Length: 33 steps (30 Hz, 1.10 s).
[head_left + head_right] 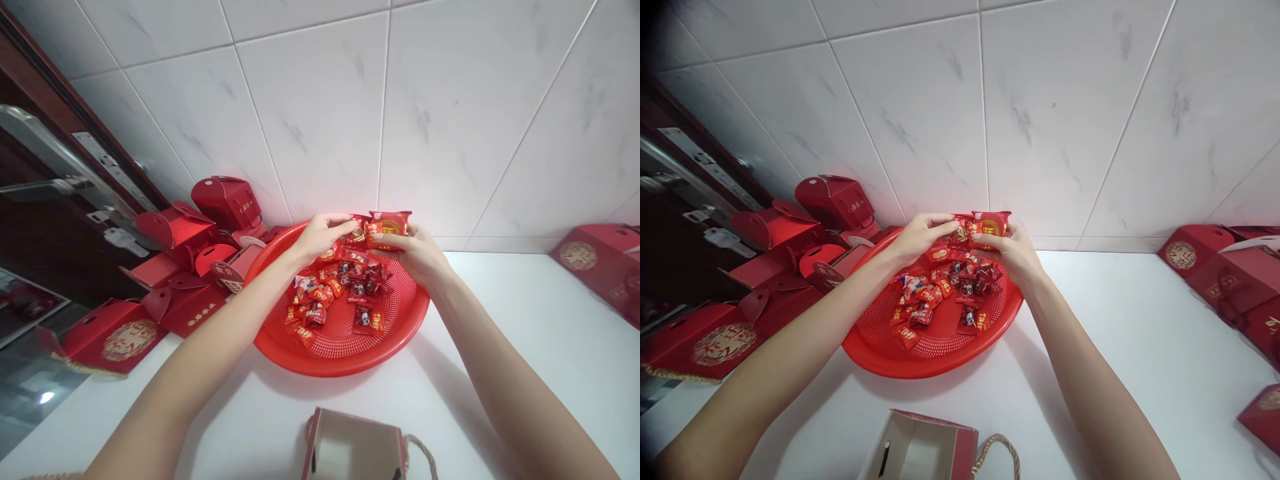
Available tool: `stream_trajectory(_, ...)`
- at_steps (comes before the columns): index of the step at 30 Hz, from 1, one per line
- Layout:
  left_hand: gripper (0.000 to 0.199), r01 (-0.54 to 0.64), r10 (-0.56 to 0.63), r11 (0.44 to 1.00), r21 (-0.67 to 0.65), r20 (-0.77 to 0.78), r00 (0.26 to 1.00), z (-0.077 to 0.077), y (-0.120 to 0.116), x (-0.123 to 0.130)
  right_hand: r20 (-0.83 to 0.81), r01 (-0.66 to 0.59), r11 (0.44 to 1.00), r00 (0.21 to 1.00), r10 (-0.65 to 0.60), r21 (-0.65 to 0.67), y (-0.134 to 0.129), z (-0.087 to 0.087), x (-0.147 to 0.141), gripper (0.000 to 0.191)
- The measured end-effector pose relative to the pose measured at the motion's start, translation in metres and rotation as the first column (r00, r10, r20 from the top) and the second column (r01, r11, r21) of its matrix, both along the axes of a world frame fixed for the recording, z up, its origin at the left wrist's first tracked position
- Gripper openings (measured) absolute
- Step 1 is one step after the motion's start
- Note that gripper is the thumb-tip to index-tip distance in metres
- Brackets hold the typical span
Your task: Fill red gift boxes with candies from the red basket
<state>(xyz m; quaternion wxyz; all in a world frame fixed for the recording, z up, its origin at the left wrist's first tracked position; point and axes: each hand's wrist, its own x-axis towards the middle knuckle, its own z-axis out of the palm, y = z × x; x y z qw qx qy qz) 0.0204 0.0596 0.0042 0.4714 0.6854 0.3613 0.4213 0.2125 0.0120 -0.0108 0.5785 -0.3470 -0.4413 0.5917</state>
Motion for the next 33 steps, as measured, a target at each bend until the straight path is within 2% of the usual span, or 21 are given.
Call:
stream_trajectory(3,0.043,-0.013,0.013,1.000,0.008,-0.004,1.000,0.001,0.000,0.000,-0.005,-0.013,1.000,1.000,0.013,-0.007,0.001,-0.001,0.001,0.034)
stream_trajectory(8,0.039,0.033,-0.032,0.998,-0.054,0.015,0.999,0.001,0.001,-0.002,0.008,-0.072,0.997,0.997,0.073,-0.040,-0.001,0.003,0.002,0.028)
stream_trajectory(14,0.037,0.060,-0.059,0.995,-0.083,0.004,0.998,0.004,-0.002,0.000,0.058,-0.064,0.998,0.996,0.063,0.010,-0.003,0.003,0.001,0.031)
stream_trajectory(18,0.028,-0.018,0.013,0.994,-0.104,-0.055,0.998,0.006,0.000,0.001,0.066,-0.025,0.999,0.998,0.024,0.020,-0.001,0.001,0.001,0.030)
stream_trajectory(21,0.028,-0.114,0.071,0.976,-0.187,-0.220,0.973,0.003,0.007,-0.003,0.032,0.047,0.999,0.998,-0.047,0.008,0.001,0.000,0.001,0.030)
stream_trajectory(23,0.022,-0.146,0.065,0.978,-0.148,-0.450,0.891,-0.001,0.009,-0.007,0.015,0.068,0.998,0.998,-0.068,0.003,0.002,0.000,0.001,0.030)
stream_trajectory(26,0.007,-0.072,0.007,0.996,-0.048,-0.784,0.620,-0.007,0.009,-0.013,0.013,0.064,0.998,0.998,-0.064,0.007,0.002,0.000,0.001,0.031)
stream_trajectory(28,0.003,-0.025,-0.078,0.995,-0.101,-0.881,0.467,-0.010,0.007,-0.014,0.015,0.065,0.998,0.998,-0.065,0.007,0.002,-0.001,0.001,0.032)
stream_trajectory(30,0.013,-0.018,-0.155,0.984,-0.176,-0.907,0.392,-0.011,0.005,-0.014,0.015,0.065,0.998,0.998,-0.065,0.007,0.001,-0.001,0.001,0.033)
stream_trajectory(33,0.028,-0.009,-0.217,0.972,-0.234,-0.914,0.343,-0.013,0.005,-0.013,0.014,0.056,0.998,0.998,-0.056,0.009,0.001,0.000,0.000,0.032)
